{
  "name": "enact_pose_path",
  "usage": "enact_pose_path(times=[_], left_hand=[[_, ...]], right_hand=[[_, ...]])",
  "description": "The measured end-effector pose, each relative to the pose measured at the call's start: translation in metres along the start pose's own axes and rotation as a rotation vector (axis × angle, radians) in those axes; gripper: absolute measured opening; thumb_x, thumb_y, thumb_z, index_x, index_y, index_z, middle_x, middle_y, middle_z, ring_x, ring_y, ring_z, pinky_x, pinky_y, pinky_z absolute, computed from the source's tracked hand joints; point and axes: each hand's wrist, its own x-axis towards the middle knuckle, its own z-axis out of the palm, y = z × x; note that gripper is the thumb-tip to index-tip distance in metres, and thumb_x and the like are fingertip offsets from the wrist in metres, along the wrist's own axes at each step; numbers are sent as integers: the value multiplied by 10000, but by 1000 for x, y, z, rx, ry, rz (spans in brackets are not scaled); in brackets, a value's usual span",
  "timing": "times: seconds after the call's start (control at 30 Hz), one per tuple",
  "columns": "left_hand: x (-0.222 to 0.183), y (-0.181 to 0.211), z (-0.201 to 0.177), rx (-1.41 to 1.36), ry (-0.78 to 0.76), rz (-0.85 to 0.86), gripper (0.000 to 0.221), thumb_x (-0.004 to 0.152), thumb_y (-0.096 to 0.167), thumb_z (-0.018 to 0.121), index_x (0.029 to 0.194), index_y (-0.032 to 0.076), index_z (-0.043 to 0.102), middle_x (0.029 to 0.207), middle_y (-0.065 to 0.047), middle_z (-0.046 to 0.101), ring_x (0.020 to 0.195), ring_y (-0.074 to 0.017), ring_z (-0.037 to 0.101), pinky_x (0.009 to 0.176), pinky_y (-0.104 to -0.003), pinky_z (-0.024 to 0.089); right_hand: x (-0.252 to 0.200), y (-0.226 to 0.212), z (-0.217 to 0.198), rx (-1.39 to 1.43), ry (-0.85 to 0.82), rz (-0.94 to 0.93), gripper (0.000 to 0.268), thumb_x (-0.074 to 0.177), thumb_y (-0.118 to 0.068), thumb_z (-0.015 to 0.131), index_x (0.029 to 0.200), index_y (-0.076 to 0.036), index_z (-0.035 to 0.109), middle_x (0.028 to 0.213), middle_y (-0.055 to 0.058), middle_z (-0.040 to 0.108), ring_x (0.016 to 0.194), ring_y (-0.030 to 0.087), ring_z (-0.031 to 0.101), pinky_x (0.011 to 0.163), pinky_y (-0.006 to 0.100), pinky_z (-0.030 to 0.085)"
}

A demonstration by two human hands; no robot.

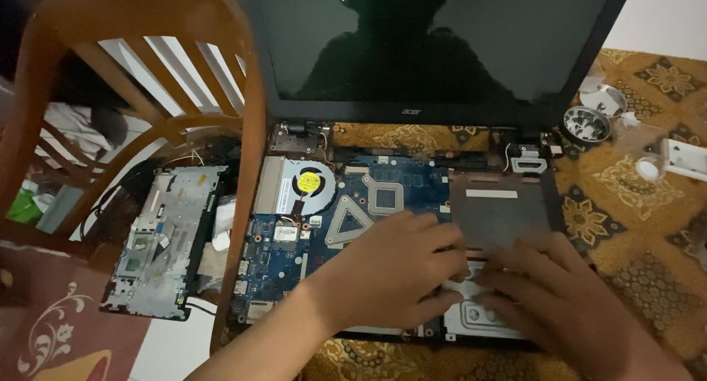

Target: Disassembling a laptop to access and manipulate internal components like the motherboard and hard drive.

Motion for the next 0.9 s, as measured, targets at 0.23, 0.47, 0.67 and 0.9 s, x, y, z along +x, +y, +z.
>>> enact_pose_path(times=[0.23,0.47,0.67,0.9], left_hand=[[0,1,1,2,37,-13,231,862,274,692,935,59,652,985,-95,593,923,-281,558,865,-400,431],[1,-2,5,-15,18,-32,172,893,246,667,943,82,680,995,-67,629,904,-252,578,847,-383,439],[5,4,-1,-88,166,40,175,894,230,715,969,81,661,1047,-67,650,936,-247,620,862,-372,468],[7,11,-8,-66,111,-26,693,845,585,590,1187,-18,617,1154,-129,637,1010,-272,557,935,-388,399]], right_hand=[[-3,4,0,-36,44,-30,303,745,-343,809,1024,-230,771,1219,-65,677,1134,226,564,946,403,489],[1,-2,-3,72,26,54,367,724,-426,862,1019,-222,788,1153,-73,702,1093,208,571,896,368,501],[4,-1,-10,167,89,115,287,701,-311,856,949,-183,788,1132,-69,748,1071,187,584,904,349,479],[-17,21,-25,625,100,298,238,694,-28,757,904,-129,707,968,28,820,809,160,783,749,320,605]])
